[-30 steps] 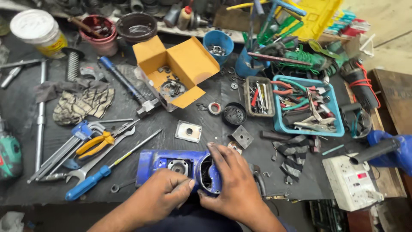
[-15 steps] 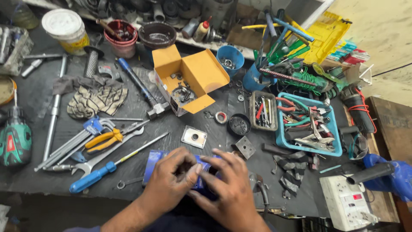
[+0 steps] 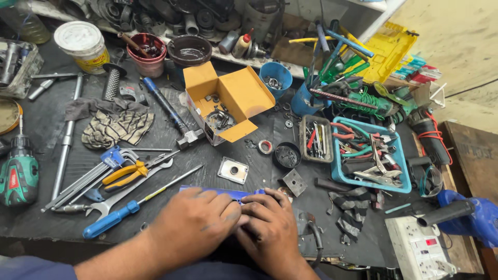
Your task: The person works on a blue power tool housing at a cluttered workbench, using a screwdriver to loosen and remove parts from the housing, picking out small components by hand, then wiping the housing with a rag and handling a black cylindrical part.
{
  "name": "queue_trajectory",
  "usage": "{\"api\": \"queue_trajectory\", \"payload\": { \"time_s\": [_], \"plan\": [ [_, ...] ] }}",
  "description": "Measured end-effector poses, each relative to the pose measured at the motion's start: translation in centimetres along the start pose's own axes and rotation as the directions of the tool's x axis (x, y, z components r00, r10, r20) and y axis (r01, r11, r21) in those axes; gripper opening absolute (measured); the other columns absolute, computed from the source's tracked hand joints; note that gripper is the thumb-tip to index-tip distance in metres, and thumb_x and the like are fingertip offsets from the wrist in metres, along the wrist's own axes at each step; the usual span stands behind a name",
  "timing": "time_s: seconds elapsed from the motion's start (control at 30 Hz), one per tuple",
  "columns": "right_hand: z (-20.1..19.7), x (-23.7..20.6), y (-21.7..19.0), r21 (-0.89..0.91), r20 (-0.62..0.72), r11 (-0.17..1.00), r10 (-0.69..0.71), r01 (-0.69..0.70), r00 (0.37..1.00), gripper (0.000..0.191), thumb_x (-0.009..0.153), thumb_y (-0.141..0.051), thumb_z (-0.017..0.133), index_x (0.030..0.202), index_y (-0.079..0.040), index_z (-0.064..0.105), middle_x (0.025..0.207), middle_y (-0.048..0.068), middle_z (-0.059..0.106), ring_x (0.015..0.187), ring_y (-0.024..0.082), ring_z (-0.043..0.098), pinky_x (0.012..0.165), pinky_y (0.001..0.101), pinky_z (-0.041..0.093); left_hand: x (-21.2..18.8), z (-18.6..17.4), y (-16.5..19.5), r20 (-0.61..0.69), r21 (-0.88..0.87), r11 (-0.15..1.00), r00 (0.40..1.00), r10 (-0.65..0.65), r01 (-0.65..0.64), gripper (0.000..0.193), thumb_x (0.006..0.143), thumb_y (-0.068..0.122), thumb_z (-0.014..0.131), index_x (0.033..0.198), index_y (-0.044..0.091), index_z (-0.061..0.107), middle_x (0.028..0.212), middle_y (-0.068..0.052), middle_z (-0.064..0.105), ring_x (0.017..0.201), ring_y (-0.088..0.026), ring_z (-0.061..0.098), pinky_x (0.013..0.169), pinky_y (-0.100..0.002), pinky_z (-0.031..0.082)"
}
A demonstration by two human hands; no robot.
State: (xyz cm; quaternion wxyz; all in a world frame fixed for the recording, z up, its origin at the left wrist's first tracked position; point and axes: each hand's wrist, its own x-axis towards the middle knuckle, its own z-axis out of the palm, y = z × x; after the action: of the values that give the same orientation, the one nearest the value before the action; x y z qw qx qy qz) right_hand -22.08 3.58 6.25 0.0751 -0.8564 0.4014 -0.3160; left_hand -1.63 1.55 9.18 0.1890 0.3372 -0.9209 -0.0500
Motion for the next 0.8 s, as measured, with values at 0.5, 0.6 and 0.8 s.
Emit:
{"api": "queue_trajectory", "payload": {
  "time_s": [0.5, 0.6, 0.8],
  "plan": [
    [0.1, -1.8, -0.6, -0.136, -0.018, 0.990, -0.026, 0.023, 1.000, 0.014, 0.072, -0.022, 0.079, 0.083, -0.015, 0.073, 0.102, -0.005, 0.073, 0.120, 0.016, 0.066, 0.117, 0.0667, 0.020, 0.6, -2.3, -0.8, 0.229, 0.090, 0.869, 0.859, 0.458, -0.487, 0.019, 0.092, 0.022, 0.061, 0.084, 0.005, 0.067, 0.077, -0.010, 0.063, 0.067, -0.027, 0.065, 0.053, -0.041, 0.052],
    [0.4, -2.2, -0.9, -0.128, -0.062, 0.992, -0.014, 0.006, 0.998, 0.011, 0.073, -0.020, 0.077, 0.079, -0.013, 0.070, 0.101, -0.003, 0.074, 0.122, 0.017, 0.066, 0.118, 0.0676, 0.018, 1.0, -1.2, 0.2, 0.258, 0.132, 0.845, 0.841, 0.476, -0.519, 0.020, 0.083, 0.023, 0.063, 0.082, 0.003, 0.069, 0.077, -0.013, 0.068, 0.070, -0.028, 0.069, 0.054, -0.040, 0.053],
    [0.1, -2.5, -0.4, -0.060, -0.066, 0.998, 0.001, -0.005, 0.998, 0.013, 0.070, -0.020, 0.078, 0.078, -0.012, 0.070, 0.095, -0.003, 0.074, 0.120, 0.018, 0.068, 0.117, 0.0701, 0.018, 2.2, -0.9, 2.3, 0.462, -0.104, 0.994, 0.884, 0.064, -0.018, 0.024, 0.089, 0.030, 0.062, 0.092, 0.007, 0.070, 0.084, -0.013, 0.073, 0.077, -0.031, 0.073, 0.066, -0.046, 0.056]
  ]
}}
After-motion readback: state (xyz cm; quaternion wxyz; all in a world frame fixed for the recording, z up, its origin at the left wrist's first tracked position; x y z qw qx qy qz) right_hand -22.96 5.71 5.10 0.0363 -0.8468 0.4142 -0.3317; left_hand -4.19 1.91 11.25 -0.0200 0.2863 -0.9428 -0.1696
